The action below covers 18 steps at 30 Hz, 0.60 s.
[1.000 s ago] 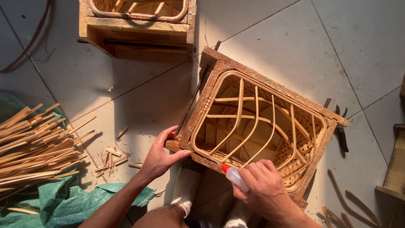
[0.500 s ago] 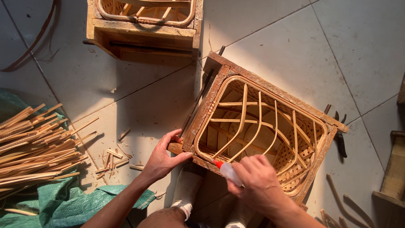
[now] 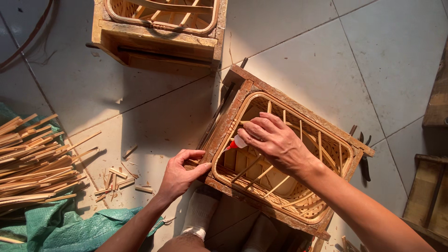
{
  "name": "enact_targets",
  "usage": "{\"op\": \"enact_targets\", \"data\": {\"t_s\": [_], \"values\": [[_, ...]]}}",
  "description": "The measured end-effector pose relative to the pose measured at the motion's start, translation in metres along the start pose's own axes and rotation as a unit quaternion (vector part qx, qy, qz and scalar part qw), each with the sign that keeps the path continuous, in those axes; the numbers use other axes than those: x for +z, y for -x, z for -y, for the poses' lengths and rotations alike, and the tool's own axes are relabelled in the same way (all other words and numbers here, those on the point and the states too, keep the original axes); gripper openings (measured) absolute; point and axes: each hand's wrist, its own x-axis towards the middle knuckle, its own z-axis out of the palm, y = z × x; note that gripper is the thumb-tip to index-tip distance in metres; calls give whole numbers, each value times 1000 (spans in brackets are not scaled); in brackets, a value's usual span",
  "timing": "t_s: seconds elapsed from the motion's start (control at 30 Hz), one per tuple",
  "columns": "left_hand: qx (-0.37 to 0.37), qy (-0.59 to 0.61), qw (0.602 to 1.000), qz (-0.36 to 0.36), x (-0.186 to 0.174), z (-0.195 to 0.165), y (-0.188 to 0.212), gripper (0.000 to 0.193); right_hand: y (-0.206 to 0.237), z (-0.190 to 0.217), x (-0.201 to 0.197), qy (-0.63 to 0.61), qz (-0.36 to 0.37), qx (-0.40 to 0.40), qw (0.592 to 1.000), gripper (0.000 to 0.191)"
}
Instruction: The person assembles a woven bamboo basket in a wooden frame on the floor. They trim and tuck bamboo strips with a knife, weave thin bamboo strips across the basket rim and interior, tap strips tight with a hammer, cut excess material with pliers, and apply glue from a squeeze bottle along the rim.
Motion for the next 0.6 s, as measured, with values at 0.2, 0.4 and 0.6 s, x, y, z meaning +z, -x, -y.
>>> {"op": "enact_targets", "data": {"t_s": [0.2, 0.4, 0.6], "values": [[-15, 4, 1000, -2, -2, 1, -2, 47, -16, 2, -1, 43, 5, -50, 998, 47], [-17, -13, 1000, -3, -5, 0, -3, 46, -25, -3, -15, 106, 70, -102, 987, 30], [-20, -12, 1000, 1, -8, -3, -5, 47, -34, -30, -20, 126, -2, -99, 987, 31]]}}
